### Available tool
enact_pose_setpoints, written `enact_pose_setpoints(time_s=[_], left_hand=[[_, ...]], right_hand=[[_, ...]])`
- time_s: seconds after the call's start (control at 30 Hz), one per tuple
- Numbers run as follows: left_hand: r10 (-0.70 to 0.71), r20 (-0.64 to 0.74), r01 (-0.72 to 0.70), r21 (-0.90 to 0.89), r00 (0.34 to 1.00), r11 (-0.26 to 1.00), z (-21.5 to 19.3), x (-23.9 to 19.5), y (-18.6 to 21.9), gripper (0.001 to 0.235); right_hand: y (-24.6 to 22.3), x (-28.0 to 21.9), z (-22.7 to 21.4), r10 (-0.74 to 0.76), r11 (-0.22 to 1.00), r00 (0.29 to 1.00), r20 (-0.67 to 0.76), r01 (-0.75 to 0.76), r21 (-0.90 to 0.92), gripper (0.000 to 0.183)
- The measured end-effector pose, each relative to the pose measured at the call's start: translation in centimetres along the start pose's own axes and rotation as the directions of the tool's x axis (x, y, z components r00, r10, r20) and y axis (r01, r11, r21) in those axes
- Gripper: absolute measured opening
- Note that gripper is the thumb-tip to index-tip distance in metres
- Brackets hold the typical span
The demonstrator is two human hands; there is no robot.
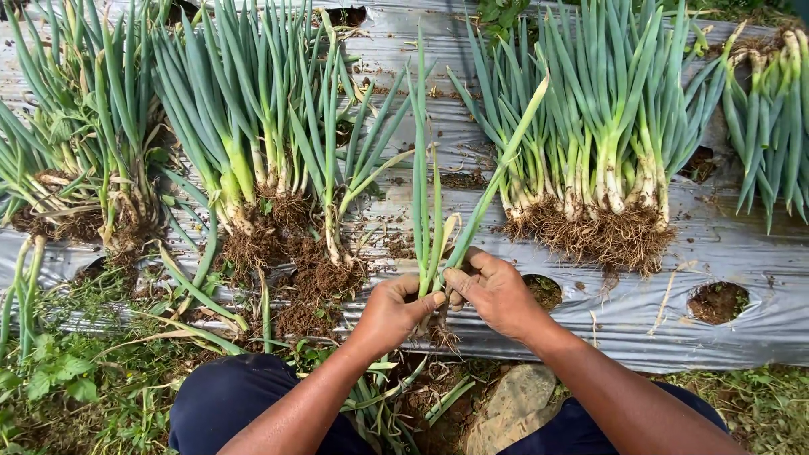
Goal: Cleaning and bunching harvested green onions in a field
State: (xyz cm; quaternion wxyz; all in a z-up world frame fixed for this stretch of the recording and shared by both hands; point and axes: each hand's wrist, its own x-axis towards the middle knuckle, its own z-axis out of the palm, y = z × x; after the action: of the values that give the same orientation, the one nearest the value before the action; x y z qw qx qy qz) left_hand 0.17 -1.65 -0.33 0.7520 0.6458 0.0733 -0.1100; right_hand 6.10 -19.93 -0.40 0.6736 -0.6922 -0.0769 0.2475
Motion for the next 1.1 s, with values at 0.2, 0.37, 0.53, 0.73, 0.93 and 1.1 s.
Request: enact_pose_setpoints(time_s=[0.2, 0.37, 0.53, 0.73, 0.93, 1.1], left_hand=[[-0.022, 0.049, 0.022, 0.006, 0.999, 1.0, 0.3, -1.0, 0.9, 0.013], [-0.052, -0.112, 0.05, -0.023, 0.992, 0.998, -0.9, -0.5, 2.9, 0.022], [-0.049, -0.203, 0.043, -0.037, 0.978, 0.998, -2.8, -0.1, 4.1, 0.031], [0.015, -0.159, -0.045, -0.192, 0.987, 0.98, -4.1, -0.5, 3.5, 0.043], [-0.209, -0.054, 0.201, -0.13, 0.976, 0.971, -3.8, -0.6, 5.5, 0.021], [-0.113, 0.039, 0.119, -0.24, 0.993, 0.963, -3.9, 0.7, 2.9, 0.027]], right_hand=[[0.0, 0.3, -0.4, 0.007, 0.999, 1.0, -0.002, -0.007, -0.045, 0.026], [-0.8, 0.4, -1.4, -0.024, 0.996, 0.993, -0.118, 0.033, 0.077, 0.021], [-1.4, 0.9, -3.3, -0.048, 0.986, 0.982, -0.183, 0.076, 0.147, 0.02], [-5.0, -1.6, -8.1, -0.07, 0.996, 0.972, -0.222, 0.081, 0.041, 0.02], [-2.7, -10.6, -21.4, -0.035, 0.975, 0.859, -0.51, -0.082, -0.205, 0.021], [11.8, -21.6, -37.1, 0.072, 0.915, 0.698, -0.713, -0.331, -0.232, 0.031]])
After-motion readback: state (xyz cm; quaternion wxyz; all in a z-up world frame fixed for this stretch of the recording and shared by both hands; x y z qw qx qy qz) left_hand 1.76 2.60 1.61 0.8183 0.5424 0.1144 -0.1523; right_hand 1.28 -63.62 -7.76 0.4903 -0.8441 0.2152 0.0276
